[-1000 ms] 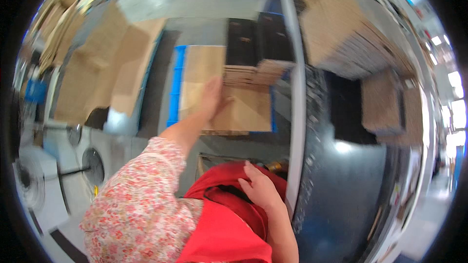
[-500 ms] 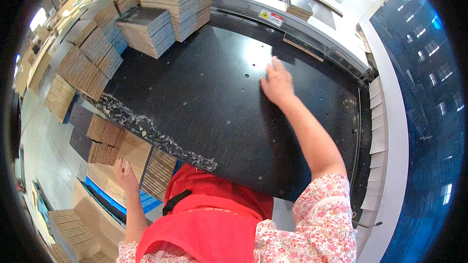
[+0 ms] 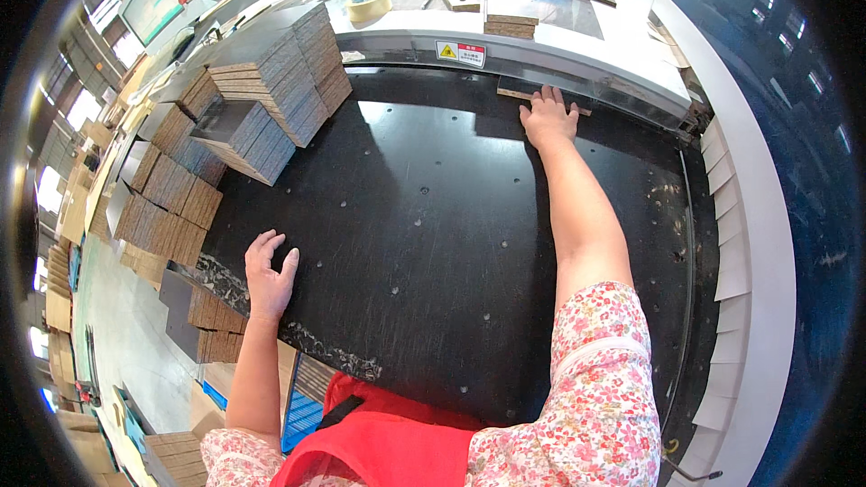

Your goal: The person picks up a stack of wood panels from a pallet and moves them to a work table. They handle individual panels by placing them into an edge-processing machine and then use a hand tool to wipe along the edges.

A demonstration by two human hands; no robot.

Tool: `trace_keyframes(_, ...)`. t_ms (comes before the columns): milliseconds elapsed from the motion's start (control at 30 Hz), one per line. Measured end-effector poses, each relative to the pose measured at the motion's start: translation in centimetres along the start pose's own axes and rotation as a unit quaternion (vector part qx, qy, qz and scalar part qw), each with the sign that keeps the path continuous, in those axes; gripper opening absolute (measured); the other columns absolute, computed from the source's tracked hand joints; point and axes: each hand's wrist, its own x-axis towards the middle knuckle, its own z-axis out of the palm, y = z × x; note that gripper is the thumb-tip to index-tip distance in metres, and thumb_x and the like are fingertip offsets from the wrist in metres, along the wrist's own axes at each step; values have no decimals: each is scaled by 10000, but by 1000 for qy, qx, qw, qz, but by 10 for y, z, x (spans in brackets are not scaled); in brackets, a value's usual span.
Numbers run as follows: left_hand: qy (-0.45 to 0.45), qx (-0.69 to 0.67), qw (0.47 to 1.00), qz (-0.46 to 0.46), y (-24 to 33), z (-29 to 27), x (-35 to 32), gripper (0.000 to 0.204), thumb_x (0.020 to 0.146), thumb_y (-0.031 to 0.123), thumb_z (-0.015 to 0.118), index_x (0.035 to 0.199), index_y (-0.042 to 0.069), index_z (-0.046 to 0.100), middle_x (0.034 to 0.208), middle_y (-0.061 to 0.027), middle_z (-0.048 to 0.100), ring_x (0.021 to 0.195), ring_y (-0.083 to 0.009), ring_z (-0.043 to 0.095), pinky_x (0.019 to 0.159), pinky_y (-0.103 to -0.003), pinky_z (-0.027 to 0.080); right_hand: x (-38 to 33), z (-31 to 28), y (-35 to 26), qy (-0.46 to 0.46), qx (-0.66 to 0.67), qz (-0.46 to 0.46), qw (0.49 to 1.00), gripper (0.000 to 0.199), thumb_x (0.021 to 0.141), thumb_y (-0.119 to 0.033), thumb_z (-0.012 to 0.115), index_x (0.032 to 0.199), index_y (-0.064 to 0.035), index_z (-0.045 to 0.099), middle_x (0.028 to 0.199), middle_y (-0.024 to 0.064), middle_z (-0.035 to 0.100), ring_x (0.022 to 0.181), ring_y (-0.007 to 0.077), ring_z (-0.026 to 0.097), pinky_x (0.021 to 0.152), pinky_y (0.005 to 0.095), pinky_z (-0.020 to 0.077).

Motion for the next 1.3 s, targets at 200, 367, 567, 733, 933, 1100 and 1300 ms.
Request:
trace_keyframes(200, -23, 14, 1000, -5, 11, -3, 0, 407, 822, 281, 782, 1151, 60, 688, 1305, -134, 606, 1246, -334, 530, 1056, -452, 409, -13, -1, 3, 71, 30, -111, 991, 353, 958, -319, 563, 1201, -94, 686, 1421, 87, 560, 1296, 263, 529, 1090, 491, 400)
trace_keyframes(367, -30, 13, 999, 30, 14, -6, 0, 506, 770, 360, 811, 1175, 79, 698, 1351, -142, 593, 1297, -353, 505, 1090, -483, 378, -90, -34, -46, 185, 196, -387, 882, 146, 848, -88, 577, 907, -7, 684, 1145, 146, 672, 1051, 346, 632, 919, 442, 509)
trace_keyframes(567, -101, -39, 975, 192, 37, -11, 15, 663, 744, 433, 829, 1294, 110, 649, 1485, -163, 503, 1388, -397, 440, 1137, -514, 350, -184, -101, -123, 53, 199, -483, 851, 314, 837, -309, 730, 991, -35, 711, 1222, 99, 604, 1068, 286, 596, 917, 441, 483)
trace_keyframes(733, -138, -87, 969, 186, 31, -6, 12, 655, 784, 416, 801, 1348, 144, 608, 1506, -158, 472, 1375, -375, 446, 1131, -486, 369, -160, -139, -220, 132, 280, -495, 812, 547, 852, -386, 737, 1213, 12, 638, 1375, 207, 541, 1225, 358, 556, 992, 474, 463)
trace_keyframes(933, -123, -122, 972, 161, 32, -3, 12, 553, 794, 346, 798, 1284, 132, 658, 1479, -152, 504, 1335, -351, 485, 1128, -454, 373, -100, -167, -360, 249, 269, -442, 819, 643, 853, -535, 689, 1256, -38, 629, 1395, 216, 533, 1296, 349, 514, 1094, 488, 377)
trace_keyframes(1100, -116, -137, 970, 166, 31, -3, 12, 555, 778, 327, 815, 1276, 134, 665, 1449, -152, 537, 1338, -344, 492, 1117, -451, 385, -92, -189, -396, 83, 146, -392, 904, 554, 857, -522, 686, 1193, -83, 653, 1276, 145, 630, 1277, 301, 538, 1077, 467, 390)
trace_keyframes(1300, -108, -135, 971, 164, 29, -3, 9, 548, 770, 317, 816, 1266, 133, 672, 1452, -153, 536, 1315, -351, 513, 1110, -448, 395, -98, -198, -381, 103, 105, -431, 890, 366, 932, -410, 630, 1117, -95, 654, 1078, 104, 720, 1077, 291, 670, 902, 444, 527)
